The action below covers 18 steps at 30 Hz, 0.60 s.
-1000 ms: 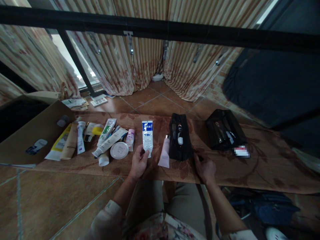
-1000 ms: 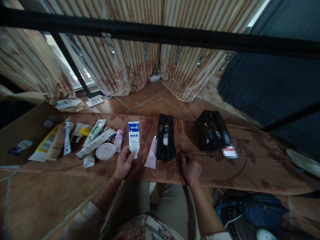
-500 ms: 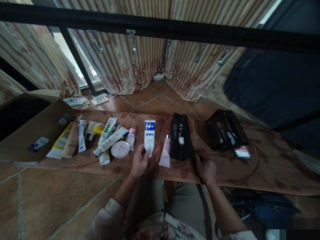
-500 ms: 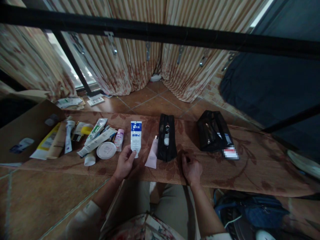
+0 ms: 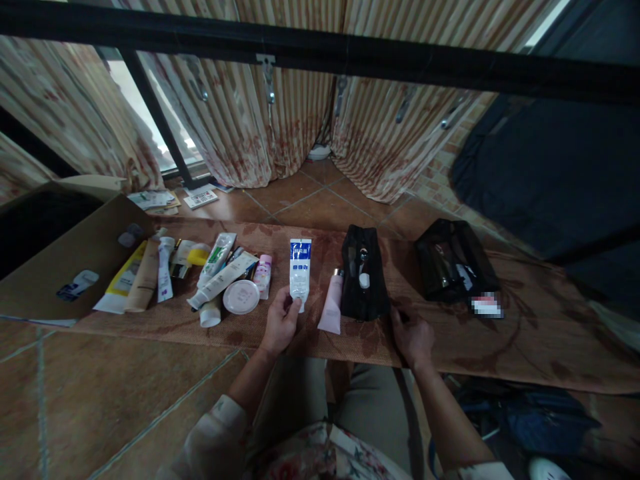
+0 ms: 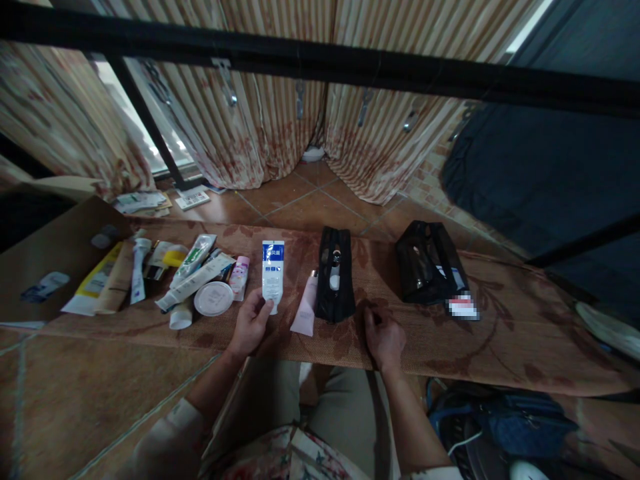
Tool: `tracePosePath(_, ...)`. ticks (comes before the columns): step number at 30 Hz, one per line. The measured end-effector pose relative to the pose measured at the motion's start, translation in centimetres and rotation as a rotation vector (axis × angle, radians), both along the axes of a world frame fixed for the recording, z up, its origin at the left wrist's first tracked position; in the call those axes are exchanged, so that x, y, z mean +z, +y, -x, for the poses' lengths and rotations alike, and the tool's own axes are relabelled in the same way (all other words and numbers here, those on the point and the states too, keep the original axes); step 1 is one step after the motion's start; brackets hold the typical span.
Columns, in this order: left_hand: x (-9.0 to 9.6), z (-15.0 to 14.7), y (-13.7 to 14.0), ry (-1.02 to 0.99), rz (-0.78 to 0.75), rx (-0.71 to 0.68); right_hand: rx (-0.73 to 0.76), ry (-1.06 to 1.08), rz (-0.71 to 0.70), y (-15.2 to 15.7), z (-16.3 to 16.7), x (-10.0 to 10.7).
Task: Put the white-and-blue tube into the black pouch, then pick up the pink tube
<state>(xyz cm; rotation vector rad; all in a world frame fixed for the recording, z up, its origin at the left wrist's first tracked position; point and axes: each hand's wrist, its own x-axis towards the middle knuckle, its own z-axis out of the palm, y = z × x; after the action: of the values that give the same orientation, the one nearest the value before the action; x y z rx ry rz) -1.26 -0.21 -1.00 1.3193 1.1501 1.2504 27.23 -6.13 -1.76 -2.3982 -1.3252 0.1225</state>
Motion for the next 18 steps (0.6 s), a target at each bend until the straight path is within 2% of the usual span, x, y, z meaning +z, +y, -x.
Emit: tracePosePath(18,0.32,0.0,-0.04,0.016,-0.021,-0.001,-0.003,0.005,0.005,-0.02,0.1,0.12)
